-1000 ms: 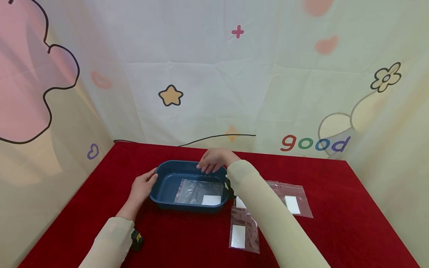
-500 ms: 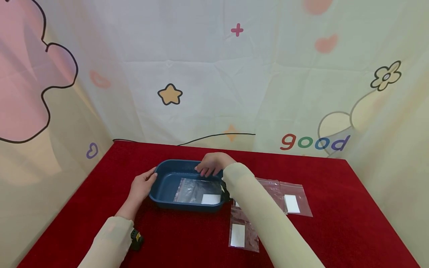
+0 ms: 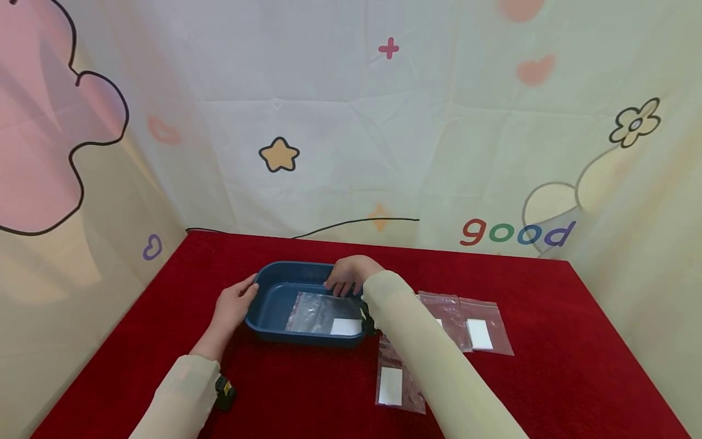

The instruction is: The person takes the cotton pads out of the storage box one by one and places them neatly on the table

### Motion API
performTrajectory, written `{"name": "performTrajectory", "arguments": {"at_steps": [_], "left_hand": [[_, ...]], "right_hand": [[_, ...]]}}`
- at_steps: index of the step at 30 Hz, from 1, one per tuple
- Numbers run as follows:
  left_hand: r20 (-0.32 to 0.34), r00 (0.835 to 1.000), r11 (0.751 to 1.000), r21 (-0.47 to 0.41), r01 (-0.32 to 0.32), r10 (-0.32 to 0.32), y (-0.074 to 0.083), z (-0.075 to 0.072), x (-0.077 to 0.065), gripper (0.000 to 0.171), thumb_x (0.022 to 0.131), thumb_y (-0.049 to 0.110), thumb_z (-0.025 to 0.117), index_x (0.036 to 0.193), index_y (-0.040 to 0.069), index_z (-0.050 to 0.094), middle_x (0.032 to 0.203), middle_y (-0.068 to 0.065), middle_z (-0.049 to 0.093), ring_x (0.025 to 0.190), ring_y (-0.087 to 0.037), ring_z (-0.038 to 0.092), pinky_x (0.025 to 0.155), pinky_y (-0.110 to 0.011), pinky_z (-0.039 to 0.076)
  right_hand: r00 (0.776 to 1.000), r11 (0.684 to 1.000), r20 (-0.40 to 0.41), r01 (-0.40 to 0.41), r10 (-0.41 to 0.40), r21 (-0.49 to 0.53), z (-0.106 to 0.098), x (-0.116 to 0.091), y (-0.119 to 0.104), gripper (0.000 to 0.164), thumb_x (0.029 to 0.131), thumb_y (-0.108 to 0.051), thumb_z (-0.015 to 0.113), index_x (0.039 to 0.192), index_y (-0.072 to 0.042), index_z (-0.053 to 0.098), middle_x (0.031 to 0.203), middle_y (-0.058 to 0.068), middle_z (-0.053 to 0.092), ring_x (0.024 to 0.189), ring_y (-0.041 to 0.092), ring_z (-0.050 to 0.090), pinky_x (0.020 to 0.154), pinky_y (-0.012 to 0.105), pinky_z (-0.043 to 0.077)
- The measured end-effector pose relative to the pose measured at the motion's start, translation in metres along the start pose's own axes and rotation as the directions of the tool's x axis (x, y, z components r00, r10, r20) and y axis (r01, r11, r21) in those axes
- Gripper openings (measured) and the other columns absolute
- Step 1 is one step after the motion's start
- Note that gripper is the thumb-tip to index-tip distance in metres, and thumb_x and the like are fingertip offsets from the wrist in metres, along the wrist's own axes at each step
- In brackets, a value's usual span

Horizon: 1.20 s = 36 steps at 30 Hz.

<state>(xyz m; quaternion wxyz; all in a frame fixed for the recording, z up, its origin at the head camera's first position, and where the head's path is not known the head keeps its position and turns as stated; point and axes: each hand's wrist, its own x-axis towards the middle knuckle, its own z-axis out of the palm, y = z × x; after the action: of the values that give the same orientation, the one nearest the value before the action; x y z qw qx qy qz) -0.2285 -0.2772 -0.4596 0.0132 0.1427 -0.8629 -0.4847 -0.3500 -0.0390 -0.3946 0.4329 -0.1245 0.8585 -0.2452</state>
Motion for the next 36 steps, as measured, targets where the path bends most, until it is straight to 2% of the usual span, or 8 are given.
{"name": "performTrajectory", "arguments": {"at_steps": [8, 12, 15, 20, 23, 26, 29, 36], "left_hand": [[-0.007, 1.0, 1.0, 0.01, -0.003, 0.003, 0.0002, 0.0006, -0.0013, 0.049, 0.109, 0.021, 0.046, 0.155, 0.003, 0.042, 0.161, -0.024, 0.039, 0.151, -0.043, 0.036, 0.12, -0.057, 0.039], [-0.007, 1.0, 1.0, 0.011, -0.004, 0.004, 0.0004, 0.0008, -0.0016, 0.049, 0.109, 0.02, 0.045, 0.155, 0.003, 0.042, 0.161, -0.024, 0.039, 0.151, -0.043, 0.036, 0.12, -0.057, 0.039], [-0.003, 1.0, 1.0, 0.009, -0.001, 0.001, 0.0018, 0.0008, -0.002, 0.049, 0.109, 0.021, 0.045, 0.155, 0.003, 0.041, 0.161, -0.024, 0.038, 0.151, -0.043, 0.035, 0.12, -0.057, 0.038], [0.0, 1.0, 1.0, 0.008, -0.002, 0.002, 0.0017, 0.0008, -0.0017, 0.05, 0.11, 0.021, 0.045, 0.156, 0.003, 0.041, 0.161, -0.024, 0.038, 0.151, -0.043, 0.036, 0.119, -0.058, 0.039], [-0.007, 1.0, 1.0, -0.002, -0.012, 0.012, 0.001, 0.0009, -0.0014, 0.049, 0.109, 0.02, 0.045, 0.155, 0.002, 0.042, 0.16, -0.024, 0.04, 0.15, -0.043, 0.037, 0.118, -0.057, 0.041], [-0.013, 1.0, 1.0, -0.015, -0.016, 0.015, 0.001, 0.0011, -0.0015, 0.049, 0.109, 0.019, 0.046, 0.154, 0.002, 0.043, 0.16, -0.024, 0.041, 0.15, -0.043, 0.038, 0.117, -0.056, 0.042], [-0.014, 1.0, 1.0, -0.019, -0.012, 0.012, 0.001, 0.0013, -0.0017, 0.048, 0.109, 0.019, 0.045, 0.154, 0.002, 0.042, 0.16, -0.024, 0.04, 0.15, -0.043, 0.038, 0.118, -0.056, 0.042], [-0.021, 1.0, 1.0, -0.018, -0.012, 0.012, 0.0016, 0.0013, -0.0026, 0.048, 0.109, 0.018, 0.046, 0.154, 0.002, 0.043, 0.159, -0.023, 0.042, 0.151, -0.042, 0.037, 0.119, -0.056, 0.04]], "right_hand": [[0.999, 0.989, 0.009, -0.042, 0.044, -0.14, -0.0012, -0.0036, 0.0016, 0.044, 0.103, -0.03, 0.059, 0.138, -0.004, 0.063, 0.134, 0.015, 0.07, 0.129, 0.029, 0.064, 0.112, 0.046, 0.05], [0.998, 0.984, -0.019, -0.06, 0.057, -0.166, -0.0021, -0.0041, 0.0043, 0.037, 0.099, -0.03, 0.066, 0.123, -0.002, 0.071, 0.121, 0.013, 0.074, 0.111, 0.025, 0.069, 0.099, 0.038, 0.056], [0.997, 0.983, -0.052, -0.065, 0.057, -0.169, -0.0026, -0.0042, 0.0055, 0.027, 0.094, -0.027, 0.073, 0.108, -0.005, 0.076, 0.11, 0.01, 0.074, 0.1, 0.021, 0.066, 0.091, 0.035, 0.057], [0.999, 0.973, -0.038, -0.026, 0.018, -0.229, -0.0033, -0.0033, 0.0034, 0.019, 0.093, -0.024, 0.075, 0.104, -0.009, 0.078, 0.114, 0.01, 0.075, 0.104, 0.022, 0.066, 0.094, 0.038, 0.057], [1.0, 0.963, -0.017, 0.011, -0.016, -0.269, -0.0043, -0.0027, 0.0018, 0.015, 0.096, -0.021, 0.071, 0.103, -0.011, 0.079, 0.117, 0.009, 0.077, 0.109, 0.022, 0.07, 0.099, 0.04, 0.056], [0.999, 0.968, -0.001, 0.033, -0.035, -0.25, -0.0054, -0.0034, 0.0005, 0.015, 0.098, -0.019, 0.067, 0.102, -0.01, 0.079, 0.115, 0.009, 0.079, 0.109, 0.021, 0.073, 0.105, 0.041, 0.054], [0.999, 0.978, 0.007, 0.042, -0.041, -0.204, -0.0062, -0.0051, -0.0005, 0.013, 0.098, -0.016, 0.067, 0.098, -0.009, 0.078, 0.107, 0.009, 0.08, 0.102, 0.02, 0.074, 0.106, 0.039, 0.055], [0.999, 0.991, -0.014, 0.027, -0.029, -0.13, -0.0072, -0.006, -0.0029, 0.012, 0.096, -0.012, 0.07, 0.086, -0.01, 0.075, 0.086, 0.002, 0.073, 0.089, 0.018, 0.064, 0.087, 0.032, 0.058]]}}
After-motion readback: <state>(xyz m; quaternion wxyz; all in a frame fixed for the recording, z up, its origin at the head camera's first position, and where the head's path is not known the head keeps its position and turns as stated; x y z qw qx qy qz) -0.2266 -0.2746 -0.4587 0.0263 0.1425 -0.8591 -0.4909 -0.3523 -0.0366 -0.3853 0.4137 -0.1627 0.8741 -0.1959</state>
